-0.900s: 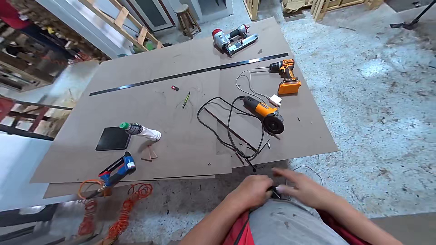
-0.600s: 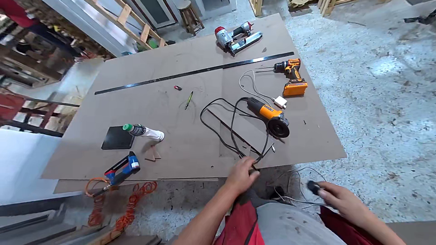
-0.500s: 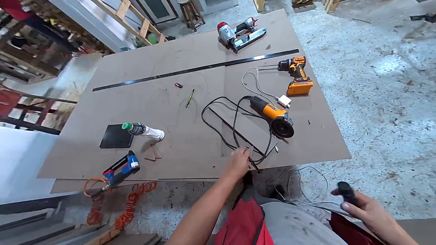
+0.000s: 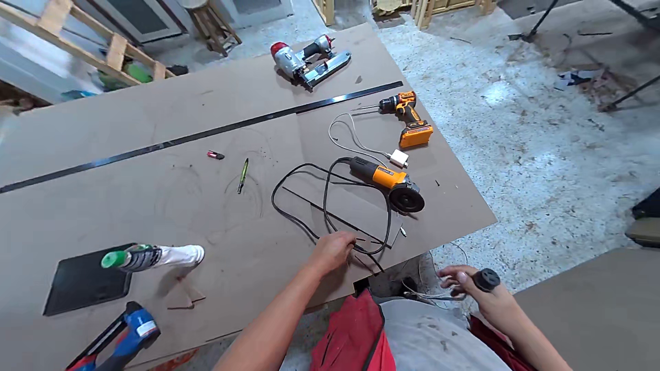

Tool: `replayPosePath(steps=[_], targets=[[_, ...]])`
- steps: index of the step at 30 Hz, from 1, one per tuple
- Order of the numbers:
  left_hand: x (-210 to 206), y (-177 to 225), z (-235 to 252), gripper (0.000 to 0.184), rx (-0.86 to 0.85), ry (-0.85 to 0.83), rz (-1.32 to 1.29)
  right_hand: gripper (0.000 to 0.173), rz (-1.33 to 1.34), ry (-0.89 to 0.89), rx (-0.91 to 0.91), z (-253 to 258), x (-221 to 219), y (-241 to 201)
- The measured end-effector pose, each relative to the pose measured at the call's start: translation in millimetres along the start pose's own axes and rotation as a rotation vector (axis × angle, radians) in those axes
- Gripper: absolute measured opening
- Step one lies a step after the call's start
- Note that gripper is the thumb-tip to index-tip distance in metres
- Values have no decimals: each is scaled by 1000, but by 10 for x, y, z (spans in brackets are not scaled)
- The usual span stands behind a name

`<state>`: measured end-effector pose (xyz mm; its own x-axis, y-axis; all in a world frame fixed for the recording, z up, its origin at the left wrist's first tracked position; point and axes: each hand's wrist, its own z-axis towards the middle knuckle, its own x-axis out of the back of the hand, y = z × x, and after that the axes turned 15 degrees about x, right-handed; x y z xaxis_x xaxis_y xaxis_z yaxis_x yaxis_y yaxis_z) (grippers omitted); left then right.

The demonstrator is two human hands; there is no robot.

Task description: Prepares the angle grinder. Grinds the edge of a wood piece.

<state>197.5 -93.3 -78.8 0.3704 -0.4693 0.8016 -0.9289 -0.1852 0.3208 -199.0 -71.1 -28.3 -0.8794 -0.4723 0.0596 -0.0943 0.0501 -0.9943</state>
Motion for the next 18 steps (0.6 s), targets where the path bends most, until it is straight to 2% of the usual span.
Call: replayPosePath(steps=[4,6,10,14,16,18], targets=[[117,15,-406,14,-167,411,-285,50,39,-101,1,274,-388,-115],[202,101,-578,15,-213,513,-460,53,-57,-161,12,411,-585,-188],[490,217,-811,19,-182,427,-753,62,-222,-231,100,726,-949,-364],[867,160,-847,22,-158,355,-792,68,-234,-252,138,1032,-1064,-555],[977,125,-847,19,-165,287,-708,61,-200,-265,137,1133,-1090,-638],[1053,116,-858,16,-156,289,-611,36,-173,-272,112,1191,-1111,-695]])
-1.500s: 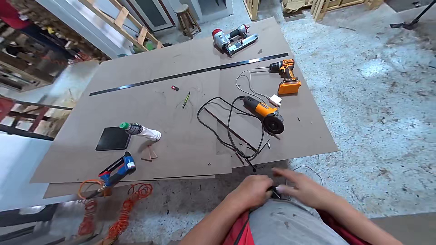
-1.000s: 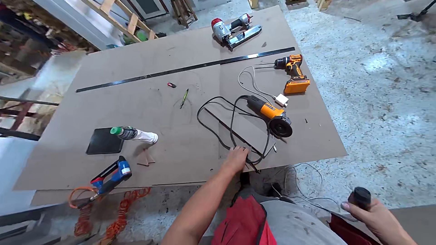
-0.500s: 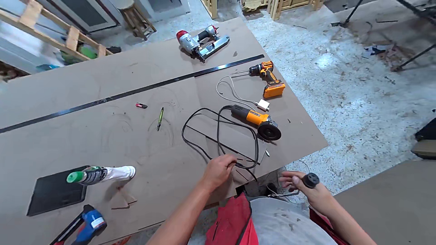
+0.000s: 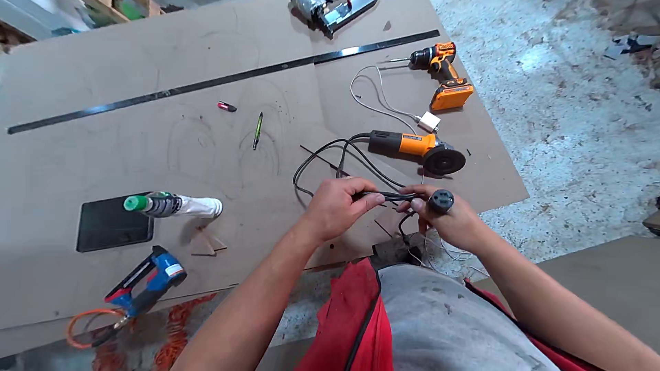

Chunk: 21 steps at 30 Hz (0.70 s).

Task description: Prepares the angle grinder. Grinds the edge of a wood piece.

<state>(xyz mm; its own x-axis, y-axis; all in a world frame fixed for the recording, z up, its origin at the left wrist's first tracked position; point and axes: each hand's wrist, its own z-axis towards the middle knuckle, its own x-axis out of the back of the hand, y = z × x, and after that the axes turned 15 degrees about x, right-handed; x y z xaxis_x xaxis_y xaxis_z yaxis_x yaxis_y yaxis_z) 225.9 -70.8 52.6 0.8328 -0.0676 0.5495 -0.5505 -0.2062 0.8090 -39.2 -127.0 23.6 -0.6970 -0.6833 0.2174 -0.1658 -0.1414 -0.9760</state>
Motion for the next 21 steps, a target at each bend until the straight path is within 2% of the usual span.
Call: replayPosePath(steps=[2,5,7,9,10,14,16,19,21], targets=[[97,22,-20,19,-2,128,23,22,-43,30,-4,-2,13,20],[396,3,-83,20,28,399,-195,27,-160,149,-72,-134,114,196],[613,-32,-157,17,-91,433,-440,34,-303,201,-227,-244,229,284],[730,20,-268,16,-248,323,-581,39,-303,234,-336,-319,307,241],[726,76,-330,15,-290,255,-593,39,-217,251,-329,-341,311,169],[446,323,-500,18,-322,-53,-459,55,498,135,-53,-291,200,-177],[325,342,-520,18,-313,-251,-304,62,703,135,44,-226,169,-298],[202,132,-518,15,-187,-416,-3,55,736,423,90,-199,253,-460],[127,-77,-458,21,-35,-459,88,44,555,570,123,-255,271,-465]])
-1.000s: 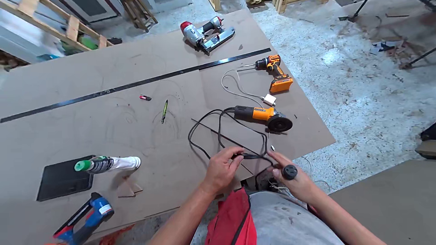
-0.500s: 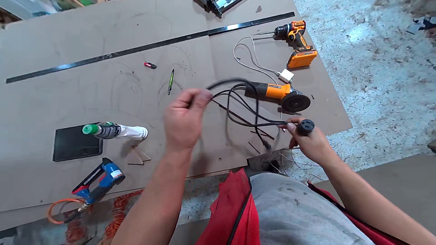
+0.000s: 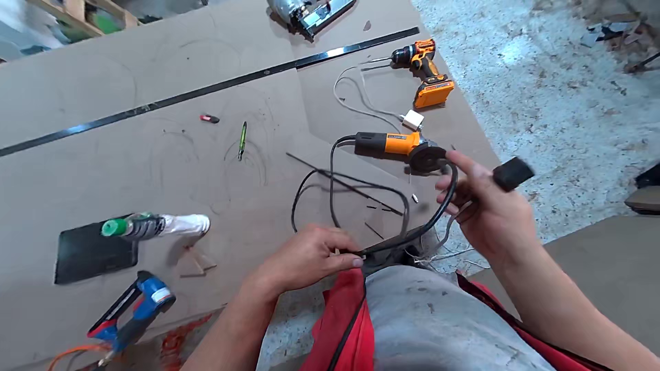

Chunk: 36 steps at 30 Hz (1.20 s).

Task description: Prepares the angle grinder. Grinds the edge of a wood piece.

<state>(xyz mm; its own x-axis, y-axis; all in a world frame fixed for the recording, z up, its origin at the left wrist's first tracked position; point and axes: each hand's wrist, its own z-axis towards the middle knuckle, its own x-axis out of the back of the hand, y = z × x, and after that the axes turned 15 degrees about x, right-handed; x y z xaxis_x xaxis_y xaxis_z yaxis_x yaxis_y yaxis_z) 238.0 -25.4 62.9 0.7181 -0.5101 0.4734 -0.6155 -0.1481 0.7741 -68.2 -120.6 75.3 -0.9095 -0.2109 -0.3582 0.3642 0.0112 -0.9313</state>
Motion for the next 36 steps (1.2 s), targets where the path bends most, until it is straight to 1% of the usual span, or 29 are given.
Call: replayPosePath(steps=[1,3,5,6,8,10,11,13,15,16,17,18,19,20,21,22,23,25,27,31,36], targets=[[-6,-65,88,26,52,-22,-68,44,-94,-21,66,-55,18,7],[-30,-20,342,42,106,-19,-383,48,-290,-147,136,-222,14,27],[-124,203,663,55,141,-37,-687,39,-432,-318,153,-408,-51,98],[-189,343,821,59,160,-86,-783,33,-504,-423,167,-464,-75,146],[-332,614,1063,60,197,-246,-932,31,-615,-600,220,-511,-108,230],[-429,861,1198,53,196,-368,-1039,27,-668,-704,283,-510,-87,281],[-448,949,1246,50,189,-375,-1077,24,-689,-738,301,-509,-59,297],[-452,1019,1352,44,203,-287,-1105,23,-752,-816,268,-521,23,292],[-392,1026,1432,38,211,-153,-1066,30,-808,-860,133,-520,125,191],[-328,1038,1436,34,208,-86,-1000,36,-832,-817,46,-516,181,104],[-253,1058,1403,30,200,-26,-887,39,-863,-707,-40,-522,238,-2],[-182,1075,1346,27,173,21,-757,45,-906,-561,-106,-523,300,-118],[-121,1091,1277,25,121,58,-630,54,-958,-423,-142,-521,376,-228],[-78,1106,1202,23,58,95,-502,67,-991,-331,-152,-532,460,-344],[-51,1110,1132,22,-12,130,-390,78,-996,-291,-123,-557,547,-451],[-34,1116,1070,22,-89,163,-296,81,-975,-296,-42,-594,628,-535],[-17,1131,1017,23,-167,182,-216,77,-947,-320,60,-623,686,-598],[-17,1205,935,25,-291,232,-75,58,-898,-363,215,-637,731,-691],[-52,1295,863,24,-389,253,-22,47,-889,-418,288,-618,743,-756],[-59,1421,774,23,-491,271,-15,42,-896,-486,356,-565,779,-832],[-58,1501,763,22,-527,248,96,41,-874,-561,379,-566,820,-841]])
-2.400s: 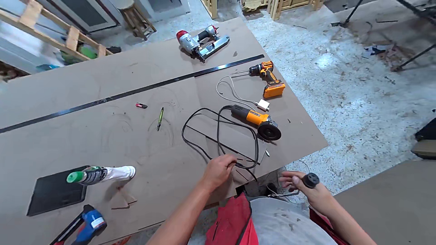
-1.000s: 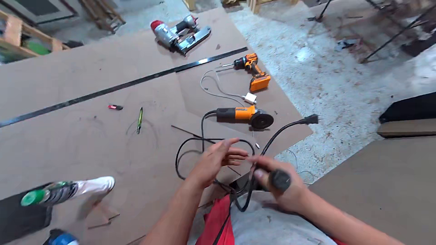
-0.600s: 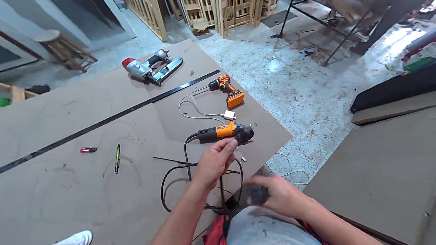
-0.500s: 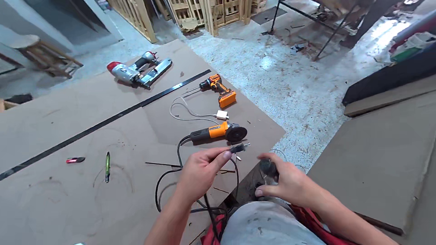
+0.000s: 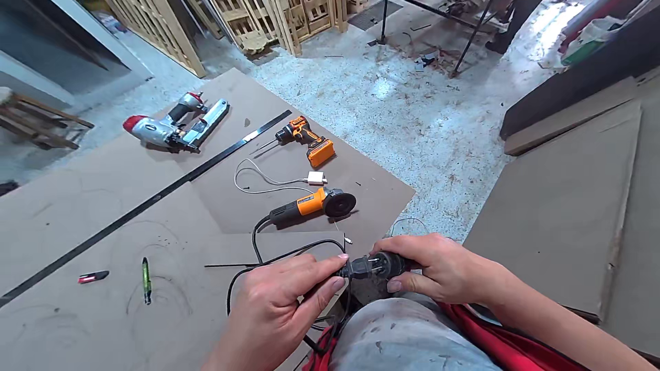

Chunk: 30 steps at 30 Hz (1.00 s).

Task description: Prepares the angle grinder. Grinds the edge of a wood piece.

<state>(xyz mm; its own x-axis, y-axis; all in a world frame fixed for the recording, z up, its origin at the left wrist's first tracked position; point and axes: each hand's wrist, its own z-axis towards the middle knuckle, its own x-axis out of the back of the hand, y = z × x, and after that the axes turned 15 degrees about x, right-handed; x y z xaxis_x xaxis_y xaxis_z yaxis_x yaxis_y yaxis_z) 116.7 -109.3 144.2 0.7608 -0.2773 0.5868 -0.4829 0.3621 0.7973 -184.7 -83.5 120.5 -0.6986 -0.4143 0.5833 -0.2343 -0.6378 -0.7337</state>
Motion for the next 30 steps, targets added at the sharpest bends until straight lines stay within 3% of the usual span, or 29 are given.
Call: replayPosePath(steps=[6,10,12,16,21,24,28,30], targets=[[-53,74,-28,37,8,-103,165,43,12,-78,14,-61,-82,-5],[-180,63,-180,35,-14,-193,297,42,-79,-167,12,-182,-250,-81],[-237,22,-242,32,-28,-276,228,43,16,-166,20,-282,-394,-67],[-332,-151,-296,29,76,-373,-177,45,254,-65,9,-353,-558,-47],[-471,-202,-285,29,93,-388,-259,47,269,-24,-16,-354,-628,-55],[-543,-306,-183,32,126,-411,-155,47,203,-85,-132,-337,-608,6],[-466,-786,360,48,374,-622,-78,47,4,-188,-359,-287,-470,205],[-353,-1307,670,50,543,-453,-105,45,-54,-100,-435,-489,-395,335]])
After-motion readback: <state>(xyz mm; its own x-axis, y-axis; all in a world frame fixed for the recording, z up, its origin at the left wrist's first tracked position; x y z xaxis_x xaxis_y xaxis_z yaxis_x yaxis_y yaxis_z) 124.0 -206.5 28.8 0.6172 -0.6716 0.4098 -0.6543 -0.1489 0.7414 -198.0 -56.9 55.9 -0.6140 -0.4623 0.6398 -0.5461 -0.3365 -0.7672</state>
